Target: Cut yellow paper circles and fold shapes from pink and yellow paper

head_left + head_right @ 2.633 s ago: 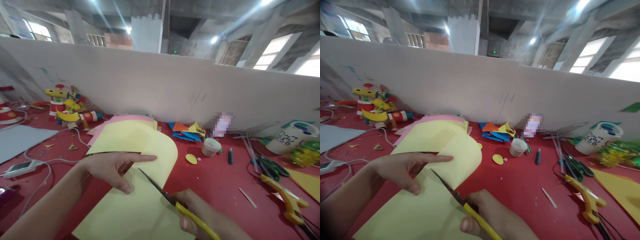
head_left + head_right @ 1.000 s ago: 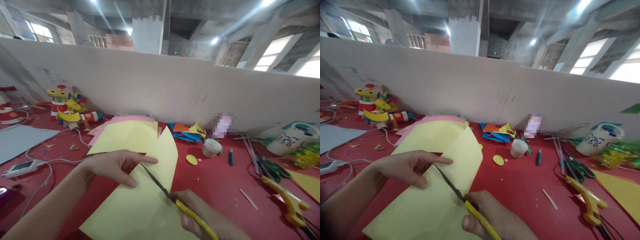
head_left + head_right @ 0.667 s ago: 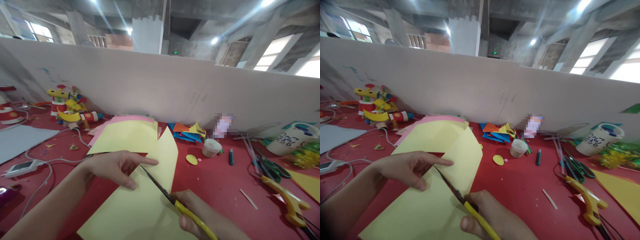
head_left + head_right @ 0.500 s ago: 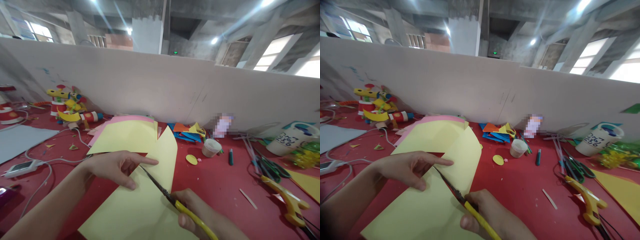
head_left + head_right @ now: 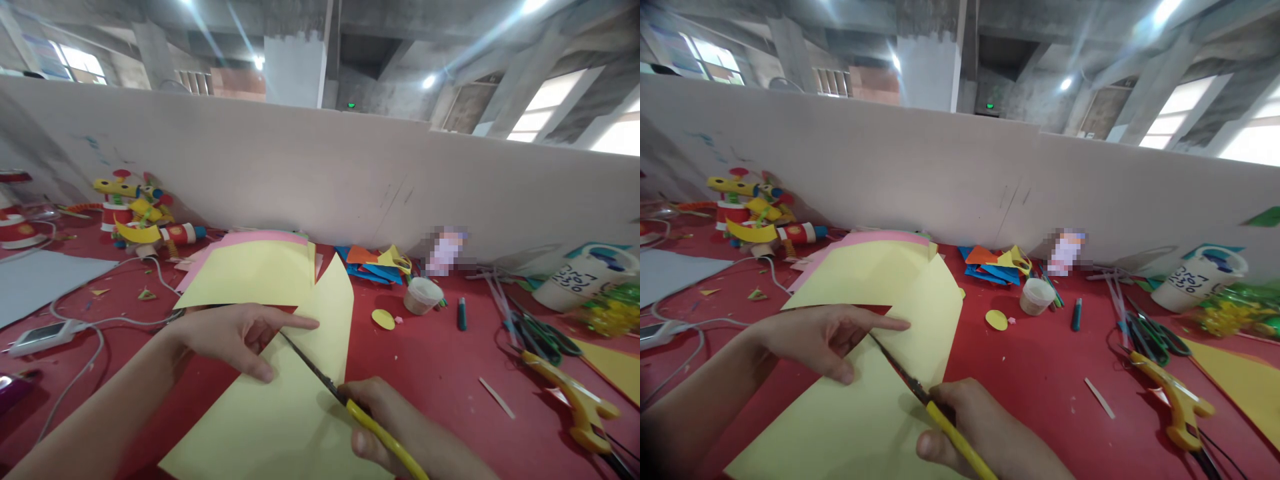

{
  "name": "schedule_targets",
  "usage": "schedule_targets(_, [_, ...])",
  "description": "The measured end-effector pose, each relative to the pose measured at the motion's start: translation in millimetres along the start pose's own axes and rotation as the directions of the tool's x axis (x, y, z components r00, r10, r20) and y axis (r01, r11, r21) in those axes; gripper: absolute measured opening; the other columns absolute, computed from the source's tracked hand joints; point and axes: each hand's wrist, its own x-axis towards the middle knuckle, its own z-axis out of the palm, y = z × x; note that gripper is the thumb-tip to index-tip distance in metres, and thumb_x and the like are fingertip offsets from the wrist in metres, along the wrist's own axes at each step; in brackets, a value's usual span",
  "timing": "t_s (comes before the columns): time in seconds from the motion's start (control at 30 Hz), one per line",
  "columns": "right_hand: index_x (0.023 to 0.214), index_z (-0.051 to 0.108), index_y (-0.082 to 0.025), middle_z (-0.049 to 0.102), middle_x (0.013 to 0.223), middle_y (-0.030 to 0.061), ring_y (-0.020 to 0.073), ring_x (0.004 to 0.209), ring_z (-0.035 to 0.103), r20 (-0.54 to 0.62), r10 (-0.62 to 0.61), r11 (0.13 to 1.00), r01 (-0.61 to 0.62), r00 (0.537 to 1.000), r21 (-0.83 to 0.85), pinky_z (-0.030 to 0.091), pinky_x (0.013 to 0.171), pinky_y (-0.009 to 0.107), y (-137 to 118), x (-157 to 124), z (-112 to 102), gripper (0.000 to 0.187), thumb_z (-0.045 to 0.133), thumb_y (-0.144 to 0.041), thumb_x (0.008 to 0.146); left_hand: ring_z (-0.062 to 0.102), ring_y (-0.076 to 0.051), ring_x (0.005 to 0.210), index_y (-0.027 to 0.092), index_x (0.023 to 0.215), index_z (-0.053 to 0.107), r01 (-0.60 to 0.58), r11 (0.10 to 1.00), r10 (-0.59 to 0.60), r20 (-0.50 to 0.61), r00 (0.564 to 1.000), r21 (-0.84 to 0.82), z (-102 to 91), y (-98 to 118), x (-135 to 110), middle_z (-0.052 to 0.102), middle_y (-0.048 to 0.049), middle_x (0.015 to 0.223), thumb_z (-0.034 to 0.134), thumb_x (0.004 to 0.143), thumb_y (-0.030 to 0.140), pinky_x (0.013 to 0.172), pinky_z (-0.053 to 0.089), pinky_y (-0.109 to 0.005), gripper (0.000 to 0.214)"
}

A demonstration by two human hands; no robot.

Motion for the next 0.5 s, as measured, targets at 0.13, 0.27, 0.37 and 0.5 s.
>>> schedule_targets(0.13, [0.090, 0.056, -0.012, 0.041, 0.069, -0.0006, 0.0103, 0.060, 0.031, -0.035, 0.032, 0.999, -0.033, 0.999, -0.034, 0.029, 0.049, 0.019, 1.5, -3.8, -1.1, 0.064, 0.041, -0.072, 0.073, 0.053, -0.011, 0.074, 0.026, 0.136, 0.029, 0.004, 0.998, -0.004, -0.009, 1.000, -0.057, 2.3, 0.2, 0.7, 0.058, 0.0017, 0.087, 0.066, 0.074, 0.029, 0.061, 0.044, -0.019, 0.073])
schedule_targets(0.27, [0.091, 0.056, -0.012, 0.042, 0.070, -0.0004, 0.0105, 0.060, 0.032, -0.026, 0.030, 0.998, -0.031, 0.999, -0.057, 0.030, 0.050, 0.019, 1.4, -5.8, -2.6, 0.063, 0.043, -0.071, 0.072, 0.053, -0.012, 0.079, 0.026, 0.136, 0.029, 0.006, 0.997, -0.007, -0.013, 1.000, -0.081, 4.8, -0.5, 1.2, 0.058, 0.0010, 0.094, 0.068, 0.073, 0.031, 0.065, 0.044, -0.020, 0.075])
schedule_targets(0.37, [0.090, 0.056, -0.012, 0.040, 0.069, -0.0010, 0.0100, 0.060, 0.031, -0.018, 0.014, 0.999, -0.015, 1.000, -0.043, 0.029, 0.049, 0.019, -1.2, -5.4, -3.0, 0.061, 0.043, -0.070, 0.073, 0.053, -0.012, 0.080, 0.026, 0.137, 0.029, 0.006, 0.997, -0.007, -0.012, 1.000, -0.081, 5.4, -0.3, 1.2, 0.057, 0.0007, 0.096, 0.068, 0.073, 0.031, 0.065, 0.043, -0.020, 0.075])
schedule_targets(0.5, [0.081, 0.053, -0.013, 0.033, 0.065, -0.0030, 0.0085, 0.057, 0.027, -0.021, -0.005, 1.000, 0.005, 1.000, 0.008, 0.023, 0.046, 0.019, 2.6, -0.6, -0.6, 0.060, 0.041, -0.071, 0.073, 0.052, -0.010, 0.075, 0.025, 0.137, 0.028, 0.006, 0.997, -0.007, -0.007, 1.000, -0.073, 4.9, 0.9, 0.8, 0.057, 0.0015, 0.092, 0.067, 0.073, 0.027, 0.061, 0.042, -0.018, 0.075])
